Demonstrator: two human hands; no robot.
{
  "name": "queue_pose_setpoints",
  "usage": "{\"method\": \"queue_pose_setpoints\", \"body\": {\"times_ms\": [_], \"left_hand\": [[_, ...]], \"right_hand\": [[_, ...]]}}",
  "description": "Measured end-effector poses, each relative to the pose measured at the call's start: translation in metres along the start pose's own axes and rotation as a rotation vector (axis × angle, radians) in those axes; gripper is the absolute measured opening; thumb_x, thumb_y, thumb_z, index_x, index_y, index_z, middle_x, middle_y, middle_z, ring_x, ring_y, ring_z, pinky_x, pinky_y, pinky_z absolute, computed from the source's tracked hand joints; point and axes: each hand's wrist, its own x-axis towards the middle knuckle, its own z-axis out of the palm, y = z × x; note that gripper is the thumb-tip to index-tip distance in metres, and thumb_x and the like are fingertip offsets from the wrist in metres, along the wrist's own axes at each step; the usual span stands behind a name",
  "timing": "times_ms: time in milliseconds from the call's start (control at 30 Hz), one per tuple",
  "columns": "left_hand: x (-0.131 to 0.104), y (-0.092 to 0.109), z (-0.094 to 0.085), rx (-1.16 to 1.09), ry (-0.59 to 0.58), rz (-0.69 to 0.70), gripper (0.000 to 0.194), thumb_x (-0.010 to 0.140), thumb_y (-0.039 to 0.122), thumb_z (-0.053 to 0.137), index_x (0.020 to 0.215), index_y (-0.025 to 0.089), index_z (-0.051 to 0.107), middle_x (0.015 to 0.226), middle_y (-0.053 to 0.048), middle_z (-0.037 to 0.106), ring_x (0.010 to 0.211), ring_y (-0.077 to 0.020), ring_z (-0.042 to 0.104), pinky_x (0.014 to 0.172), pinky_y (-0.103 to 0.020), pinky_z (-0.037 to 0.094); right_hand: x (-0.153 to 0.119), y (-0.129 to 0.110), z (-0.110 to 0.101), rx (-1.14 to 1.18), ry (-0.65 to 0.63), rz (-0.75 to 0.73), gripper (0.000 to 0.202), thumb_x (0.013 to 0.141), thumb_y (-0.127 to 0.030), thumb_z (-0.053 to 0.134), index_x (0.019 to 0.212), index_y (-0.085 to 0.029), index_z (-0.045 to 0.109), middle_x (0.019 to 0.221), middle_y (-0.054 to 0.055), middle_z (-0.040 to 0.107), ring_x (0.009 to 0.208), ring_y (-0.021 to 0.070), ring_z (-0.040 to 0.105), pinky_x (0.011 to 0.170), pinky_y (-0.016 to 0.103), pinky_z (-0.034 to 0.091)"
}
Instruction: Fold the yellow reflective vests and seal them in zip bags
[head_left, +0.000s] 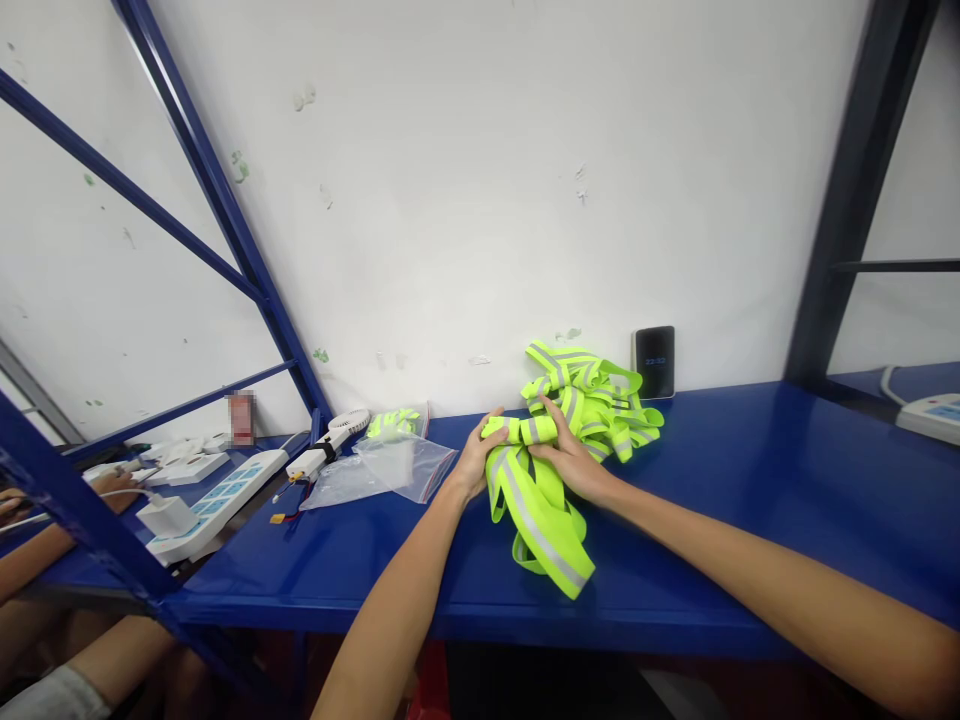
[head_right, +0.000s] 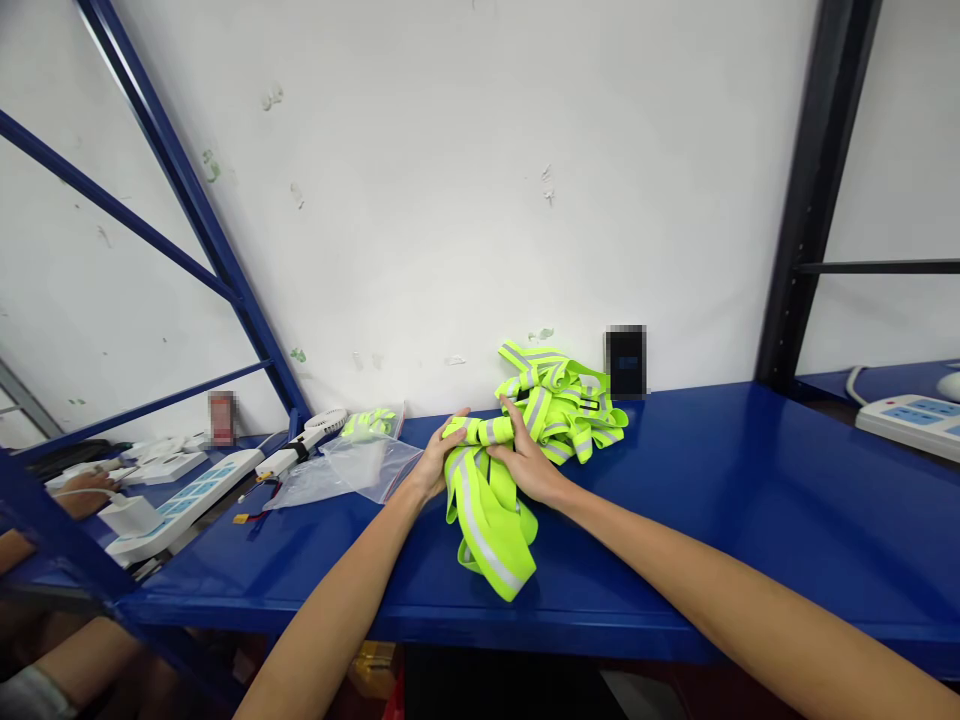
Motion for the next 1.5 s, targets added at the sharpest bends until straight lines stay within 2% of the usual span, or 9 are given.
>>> {"method": "queue_pose_setpoints", "body": {"times_ms": [200, 367, 533, 667, 867, 1067, 1200, 1300, 1500], "left_hand": [[-0.001, 0.000, 0.001, -0.001, -0.044, 0.067, 0.083, 0.059, 0.015, 0.082, 0.134, 0.023, 0.046, 0.113, -0.006, 0.065, 0.090, -0.0185, 0.065, 0.082, -0.031, 0.051], [-0.001, 0.000, 0.001, 0.046, -0.072, 0.100, 0.072, 0.054, 0.009, 0.082, 0.119, 0.022, 0.056, 0.113, -0.004, 0.064, 0.094, -0.0180, 0.063, 0.084, -0.029, 0.050], [-0.002, 0.006, 0.001, 0.093, -0.097, 0.086, 0.078, 0.051, 0.005, 0.079, 0.123, 0.024, 0.054, 0.095, -0.001, 0.066, 0.081, -0.0164, 0.063, 0.075, -0.028, 0.049], [0.001, 0.005, -0.001, 0.135, -0.082, 0.098, 0.081, 0.051, 0.004, 0.071, 0.127, 0.026, 0.052, 0.103, -0.001, 0.066, 0.089, -0.0177, 0.062, 0.077, -0.026, 0.047], [0.002, -0.001, -0.003, 0.275, -0.106, 0.216, 0.046, 0.067, 0.020, 0.070, 0.111, 0.023, 0.060, 0.100, 0.000, 0.064, 0.089, -0.0161, 0.058, 0.077, -0.023, 0.044], [-0.004, -0.002, 0.005, 0.161, -0.123, 0.102, 0.041, 0.071, 0.028, 0.075, 0.109, 0.019, 0.060, 0.097, -0.004, 0.067, 0.085, -0.0170, 0.062, 0.079, -0.027, 0.047], [-0.007, 0.001, 0.008, 0.060, -0.134, 0.002, 0.041, 0.070, 0.027, 0.077, 0.107, 0.017, 0.061, 0.099, -0.007, 0.070, 0.087, -0.0209, 0.066, 0.082, -0.032, 0.049], [-0.008, 0.004, 0.008, 0.030, -0.165, -0.034, 0.040, 0.067, 0.026, 0.078, 0.103, 0.013, 0.064, 0.098, -0.010, 0.071, 0.090, -0.0248, 0.068, 0.087, -0.036, 0.048], [-0.010, 0.006, 0.005, 0.008, -0.203, -0.044, 0.035, 0.065, 0.024, 0.077, 0.095, 0.008, 0.069, 0.090, -0.013, 0.073, 0.093, -0.0298, 0.068, 0.088, -0.039, 0.049]], "right_hand": [[0.003, -0.015, 0.002, 0.579, 0.027, 0.364, 0.072, 0.079, -0.031, 0.065, 0.142, -0.032, 0.031, 0.118, 0.007, 0.065, 0.103, 0.0263, 0.066, 0.086, 0.044, 0.056], [0.003, -0.023, -0.001, 0.685, -0.060, 0.380, 0.050, 0.071, -0.016, 0.068, 0.119, -0.020, 0.055, 0.099, 0.008, 0.071, 0.089, 0.0256, 0.070, 0.078, 0.039, 0.058], [-0.001, -0.023, -0.005, 0.582, -0.041, 0.432, 0.069, 0.064, -0.011, 0.074, 0.124, -0.030, 0.047, 0.104, 0.003, 0.068, 0.086, 0.0220, 0.068, 0.067, 0.036, 0.059], [-0.003, -0.019, -0.001, 0.529, -0.003, 0.333, 0.068, 0.061, -0.013, 0.074, 0.122, -0.031, 0.048, 0.098, 0.001, 0.067, 0.079, 0.0209, 0.067, 0.061, 0.033, 0.058], [-0.004, -0.015, -0.002, 0.384, -0.014, 0.216, 0.058, 0.062, -0.014, 0.066, 0.115, -0.029, 0.050, 0.088, -0.003, 0.062, 0.074, 0.0177, 0.062, 0.060, 0.028, 0.053], [-0.006, -0.018, -0.009, 0.143, -0.052, 0.073, 0.047, 0.062, -0.013, 0.063, 0.105, -0.026, 0.048, 0.086, -0.004, 0.054, 0.072, 0.0159, 0.056, 0.061, 0.026, 0.048], [-0.006, -0.021, -0.014, -0.034, -0.061, -0.061, 0.043, 0.065, -0.019, 0.067, 0.103, -0.025, 0.049, 0.101, 0.001, 0.056, 0.094, 0.0231, 0.057, 0.081, 0.036, 0.049], [-0.007, -0.024, -0.016, -0.101, -0.097, -0.156, 0.042, 0.066, -0.020, 0.067, 0.103, -0.025, 0.048, 0.123, 0.005, 0.054, 0.121, 0.0287, 0.047, 0.101, 0.044, 0.038], [-0.013, -0.033, -0.012, -0.157, -0.130, -0.254, 0.042, 0.070, -0.016, 0.064, 0.108, -0.025, 0.046, 0.124, 0.007, 0.055, 0.116, 0.0260, 0.051, 0.099, 0.040, 0.039]]}}
